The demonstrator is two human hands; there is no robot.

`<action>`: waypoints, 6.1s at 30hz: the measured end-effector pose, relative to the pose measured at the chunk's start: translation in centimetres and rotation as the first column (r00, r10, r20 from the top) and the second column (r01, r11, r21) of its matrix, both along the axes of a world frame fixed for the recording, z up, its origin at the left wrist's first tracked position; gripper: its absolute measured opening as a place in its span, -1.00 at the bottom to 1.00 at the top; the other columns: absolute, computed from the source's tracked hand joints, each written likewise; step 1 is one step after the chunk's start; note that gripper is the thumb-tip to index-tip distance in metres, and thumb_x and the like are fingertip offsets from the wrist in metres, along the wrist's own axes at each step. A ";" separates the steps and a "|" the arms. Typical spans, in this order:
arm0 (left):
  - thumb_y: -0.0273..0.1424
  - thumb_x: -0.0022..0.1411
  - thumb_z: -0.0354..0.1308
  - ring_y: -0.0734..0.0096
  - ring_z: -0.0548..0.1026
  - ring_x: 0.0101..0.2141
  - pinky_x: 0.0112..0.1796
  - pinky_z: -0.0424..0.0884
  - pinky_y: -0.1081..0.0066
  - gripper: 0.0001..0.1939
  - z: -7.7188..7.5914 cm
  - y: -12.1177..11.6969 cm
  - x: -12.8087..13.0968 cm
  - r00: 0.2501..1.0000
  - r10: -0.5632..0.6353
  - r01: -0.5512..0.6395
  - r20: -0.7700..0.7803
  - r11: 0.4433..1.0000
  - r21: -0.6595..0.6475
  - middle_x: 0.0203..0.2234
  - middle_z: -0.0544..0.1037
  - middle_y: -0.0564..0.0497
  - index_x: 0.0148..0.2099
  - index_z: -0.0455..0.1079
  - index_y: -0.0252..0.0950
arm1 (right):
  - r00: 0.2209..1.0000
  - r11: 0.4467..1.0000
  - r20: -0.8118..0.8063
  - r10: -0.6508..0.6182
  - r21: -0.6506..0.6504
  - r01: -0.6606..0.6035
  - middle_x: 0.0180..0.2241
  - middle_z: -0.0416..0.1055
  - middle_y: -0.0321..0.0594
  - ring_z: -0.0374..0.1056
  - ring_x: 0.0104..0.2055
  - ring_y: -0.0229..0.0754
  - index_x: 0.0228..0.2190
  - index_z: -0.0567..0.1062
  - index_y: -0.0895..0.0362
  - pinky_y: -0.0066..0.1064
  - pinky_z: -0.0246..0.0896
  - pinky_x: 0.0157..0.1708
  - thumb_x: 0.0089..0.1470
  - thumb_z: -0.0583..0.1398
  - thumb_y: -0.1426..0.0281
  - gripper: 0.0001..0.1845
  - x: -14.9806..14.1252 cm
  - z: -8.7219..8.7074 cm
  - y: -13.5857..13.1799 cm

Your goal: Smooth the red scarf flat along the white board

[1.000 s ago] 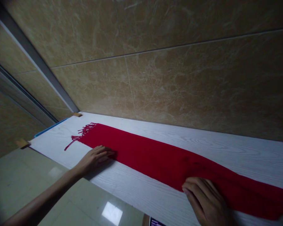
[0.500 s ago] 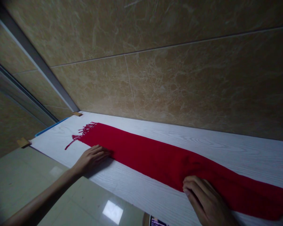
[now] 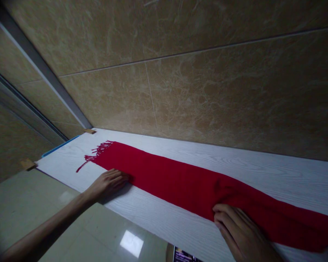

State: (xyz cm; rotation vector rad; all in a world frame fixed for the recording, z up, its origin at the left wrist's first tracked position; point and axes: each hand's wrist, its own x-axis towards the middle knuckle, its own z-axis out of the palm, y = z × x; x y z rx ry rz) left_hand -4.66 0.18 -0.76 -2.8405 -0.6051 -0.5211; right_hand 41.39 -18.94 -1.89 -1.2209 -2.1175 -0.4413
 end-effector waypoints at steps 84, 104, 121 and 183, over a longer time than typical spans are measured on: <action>-0.27 0.31 0.19 0.09 0.62 -0.05 -0.30 0.40 0.42 -0.71 3.2 7.3 -11.2 0.102 0.978 -0.885 -0.184 0.005 -0.466 -0.06 0.68 -0.06 0.02 0.60 -0.15 | 0.983 0.848 0.144 -0.111 -0.501 0.169 0.44 0.03 -0.12 -0.05 0.50 0.20 0.36 0.31 -0.01 0.35 -0.20 0.41 0.27 0.03 -0.18 -0.18 -10.5 -3.3 12.3; -0.26 0.49 0.22 0.45 0.56 -0.38 -0.34 0.58 0.42 -0.75 4.1 6.3 -11.3 0.029 0.981 -0.618 -0.194 -0.135 -0.774 -0.31 0.57 0.01 -0.08 0.48 -0.39 | 0.991 0.859 0.074 -0.111 -0.494 0.133 0.43 0.10 -0.07 -0.01 0.49 0.22 0.36 0.33 0.01 0.38 -0.19 0.40 0.26 0.03 -0.18 -0.17 -10.6 -3.5 12.3; -0.15 0.48 0.22 0.45 0.54 -0.41 -0.34 0.57 0.41 -0.66 3.3 8.9 -10.9 -0.162 0.956 -0.618 -0.243 -0.290 -0.731 -0.34 0.56 0.01 -0.11 0.47 -0.39 | 0.992 0.864 0.068 -0.107 -0.488 0.127 0.43 0.12 -0.05 -0.02 0.50 0.22 0.36 0.33 0.02 0.37 -0.20 0.41 0.29 0.08 -0.09 -0.24 -10.7 -3.3 12.0; -0.24 0.47 0.25 0.41 0.56 -0.31 -0.29 0.59 0.38 -0.73 4.8 8.5 -10.7 -0.127 0.986 -0.494 -0.109 -0.159 -0.855 -0.21 0.56 -0.04 -0.01 0.47 -0.38 | 0.995 0.824 0.028 -0.097 -0.558 0.096 0.44 0.10 -0.05 -0.03 0.50 0.22 0.35 0.35 0.03 0.36 -0.27 0.43 0.28 0.13 -0.04 -0.26 -10.7 -2.1 11.7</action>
